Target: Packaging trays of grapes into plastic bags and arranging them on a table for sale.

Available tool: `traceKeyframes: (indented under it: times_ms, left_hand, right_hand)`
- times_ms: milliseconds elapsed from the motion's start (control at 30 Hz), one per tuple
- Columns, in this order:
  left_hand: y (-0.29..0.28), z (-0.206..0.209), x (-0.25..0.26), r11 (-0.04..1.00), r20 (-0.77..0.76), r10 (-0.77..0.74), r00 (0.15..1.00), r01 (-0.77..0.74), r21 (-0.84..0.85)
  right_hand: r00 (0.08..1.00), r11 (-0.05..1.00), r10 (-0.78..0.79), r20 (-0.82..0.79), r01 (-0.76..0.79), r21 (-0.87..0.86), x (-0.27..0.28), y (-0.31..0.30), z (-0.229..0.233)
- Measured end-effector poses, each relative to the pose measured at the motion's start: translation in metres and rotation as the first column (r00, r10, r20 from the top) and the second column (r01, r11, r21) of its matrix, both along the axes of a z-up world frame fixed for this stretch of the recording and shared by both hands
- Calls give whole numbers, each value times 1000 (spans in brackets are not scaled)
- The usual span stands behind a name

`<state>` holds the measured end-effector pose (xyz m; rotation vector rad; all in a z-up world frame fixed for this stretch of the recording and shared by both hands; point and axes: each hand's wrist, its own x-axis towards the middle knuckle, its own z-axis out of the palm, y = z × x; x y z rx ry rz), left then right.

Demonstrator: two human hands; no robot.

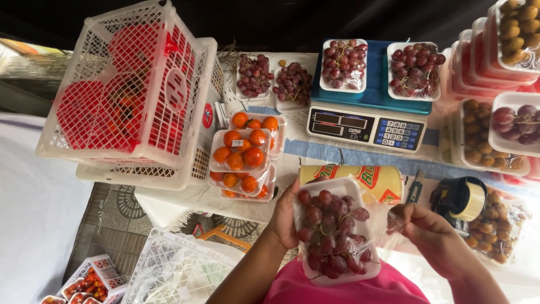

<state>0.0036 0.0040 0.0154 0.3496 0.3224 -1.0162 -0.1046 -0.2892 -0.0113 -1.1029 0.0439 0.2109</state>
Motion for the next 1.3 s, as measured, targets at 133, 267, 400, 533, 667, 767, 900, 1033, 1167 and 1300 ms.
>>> traceKeyframes:
  times_ms: [133, 267, 400, 533, 667, 767, 900, 1033, 1167, 1300]
  left_hand:
    - [-4, -11, -4, 997, -58, 72, 996, -72, 12]
    - [-2, -9, -5, 988, 19, -6, 1000, 3, 152]
    - [-10, -10, -8, 994, 28, -7, 1000, 4, 107]
    - [-14, -3, -10, 995, 49, 49, 998, -54, 84]
    - [-13, -6, -13, 997, 3, 27, 1000, -27, 73]
    - [-13, -10, -14, 1000, 15, 12, 1000, -13, 26]
    - [-12, -9, -16, 1000, 62, -18, 998, 18, 3]
    - [-14, -9, -19, 1000, 53, -2, 999, 2, -8]
    - [-12, -15, -20, 1000, 14, -4, 1000, 3, 13]
    - [-12, -23, -24, 990, 11, -22, 1000, 23, -140]
  right_hand:
    - [997, 922, -1, -80, 32, 386, 3, 13, -3]
    - [982, 965, -22, -186, 69, 253, 17, 7, -12]
    - [959, 867, -228, -168, 122, -484, 26, 21, 22]
    - [961, 741, -240, -135, 92, -665, 31, 36, 40]
    - [973, 649, -219, -76, 87, -755, 28, 39, 33]
    - [956, 774, -293, -34, 216, -595, 25, 38, 33]
    - [893, 922, -387, -230, 378, -85, 22, 30, 15]
    - [847, 882, -470, -249, 463, -89, 21, 50, 15]
    - [825, 851, -525, -211, 499, -165, 26, 60, 21]
    - [828, 828, -551, -105, 525, -198, 23, 56, 28]
